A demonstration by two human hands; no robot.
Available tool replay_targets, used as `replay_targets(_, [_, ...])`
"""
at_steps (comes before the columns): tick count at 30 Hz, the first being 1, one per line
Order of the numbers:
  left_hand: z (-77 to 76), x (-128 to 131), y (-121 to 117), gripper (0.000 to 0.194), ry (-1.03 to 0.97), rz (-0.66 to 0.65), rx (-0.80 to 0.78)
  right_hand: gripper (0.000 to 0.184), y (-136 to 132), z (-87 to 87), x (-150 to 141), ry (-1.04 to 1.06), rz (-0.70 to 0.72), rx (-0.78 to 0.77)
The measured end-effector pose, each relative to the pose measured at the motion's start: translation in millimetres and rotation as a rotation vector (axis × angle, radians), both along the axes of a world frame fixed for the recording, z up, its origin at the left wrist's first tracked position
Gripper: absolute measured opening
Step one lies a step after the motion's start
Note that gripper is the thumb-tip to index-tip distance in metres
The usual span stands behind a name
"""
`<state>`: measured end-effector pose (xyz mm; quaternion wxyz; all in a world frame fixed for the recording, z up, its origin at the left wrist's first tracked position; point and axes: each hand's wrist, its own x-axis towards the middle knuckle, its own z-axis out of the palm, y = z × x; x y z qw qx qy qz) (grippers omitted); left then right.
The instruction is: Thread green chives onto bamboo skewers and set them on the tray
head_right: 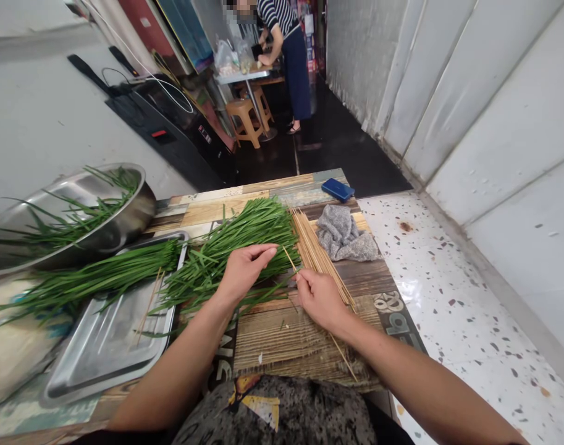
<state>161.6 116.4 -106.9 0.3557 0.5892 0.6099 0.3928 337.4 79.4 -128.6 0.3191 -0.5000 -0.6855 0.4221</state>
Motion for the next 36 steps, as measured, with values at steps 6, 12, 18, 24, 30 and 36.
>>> replay_targets(6, [-1.8,0,1,0.03,-0.005,0.024,0.007,0.027,-1,1.0,0,0.017,0.013,-0.006])
replay_targets(12, [-4.6,1,2,0.029,-0.015,0.022,0.028,0.028,-1,-1.5,0,0.018,0.035,-0.004])
replay_targets(18, [-5.5,1,1,0.027,-0.014,0.003,0.04,0.029,-1,0.5,0,0.027,0.045,-0.045])
replay_targets(24, [-4.0,3,-1,0.025,0.004,-0.05,0.041,0.027,0,-0.6,0,0.12,0.037,-0.108])
replay_targets(30, [11.5,7,-10,0.023,0.166,-0.475,0.106,0.031,4,-1.0,3,0.077,-0.014,-0.048])
replay_targets(36, [13.0,-5,15,0.025,0.786,-0.016,0.339,0.027,3,-3.9,1,0.097,-0.023,-0.099])
